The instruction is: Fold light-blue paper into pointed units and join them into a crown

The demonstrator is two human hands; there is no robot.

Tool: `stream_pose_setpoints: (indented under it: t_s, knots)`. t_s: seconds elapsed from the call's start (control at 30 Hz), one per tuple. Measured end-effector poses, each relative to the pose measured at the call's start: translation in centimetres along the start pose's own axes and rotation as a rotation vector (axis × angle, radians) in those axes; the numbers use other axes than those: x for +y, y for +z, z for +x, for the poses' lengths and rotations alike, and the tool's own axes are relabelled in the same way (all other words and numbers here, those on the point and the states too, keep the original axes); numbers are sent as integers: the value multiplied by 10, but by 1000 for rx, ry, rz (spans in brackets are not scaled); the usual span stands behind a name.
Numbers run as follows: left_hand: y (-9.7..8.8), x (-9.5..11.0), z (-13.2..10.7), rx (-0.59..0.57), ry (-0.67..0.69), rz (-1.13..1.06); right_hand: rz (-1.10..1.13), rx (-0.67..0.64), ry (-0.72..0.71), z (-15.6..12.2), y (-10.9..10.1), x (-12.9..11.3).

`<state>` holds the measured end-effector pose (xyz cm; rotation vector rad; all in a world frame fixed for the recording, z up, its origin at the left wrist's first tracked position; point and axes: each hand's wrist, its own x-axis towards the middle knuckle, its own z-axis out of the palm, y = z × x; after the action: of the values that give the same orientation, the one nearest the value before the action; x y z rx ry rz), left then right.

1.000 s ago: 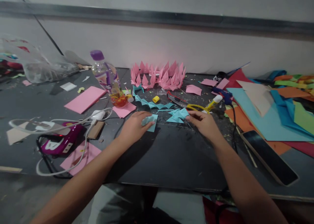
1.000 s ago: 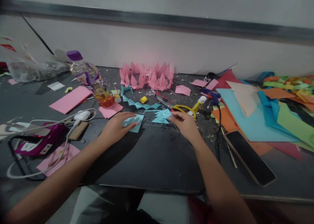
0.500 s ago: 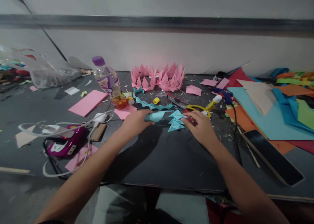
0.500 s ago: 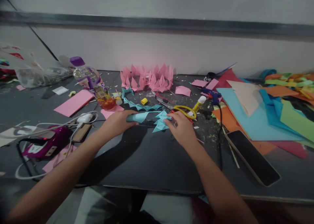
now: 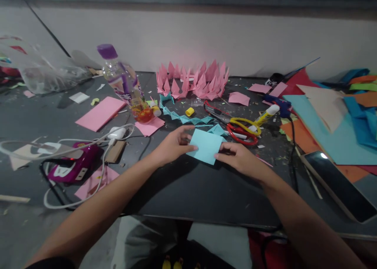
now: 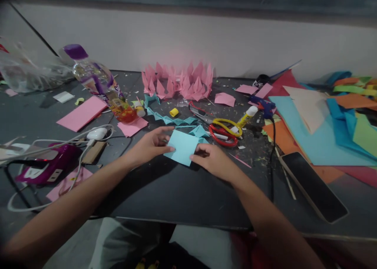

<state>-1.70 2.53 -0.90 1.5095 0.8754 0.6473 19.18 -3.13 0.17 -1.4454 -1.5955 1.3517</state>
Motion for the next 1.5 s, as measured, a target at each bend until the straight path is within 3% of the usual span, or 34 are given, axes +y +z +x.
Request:
stream_pose_setpoints:
  t_s: [0.13,0.3,0.47,0.57,0.77,0.87,1.07,1.5]
  knots:
    - [0,1,-1,-80,-20,97,-22,50,45,3,4,5]
    - [-1,6,-5,-180,-2,311,-190,68,-26,4,8,11]
    - [-4,6,-5,-134,110,573,-474,22,-77,4,3,9]
    - [-3,6,-5,-182,175,734,-678,8,-226,6,-2,8]
    - [2,13,-12,-302,439,1031,-888,-93,-682,0,-10,18]
    - [3,16,-18,-383,490,1116,-1028,-93,-781,-6,-13,24]
    - [3,22,-23,-423,436,1139,-1123,-102,-804,-13,-17,30]
    - [8,19,-28,-421,349,1056,-1045,-174,-735,-15,-20,26]
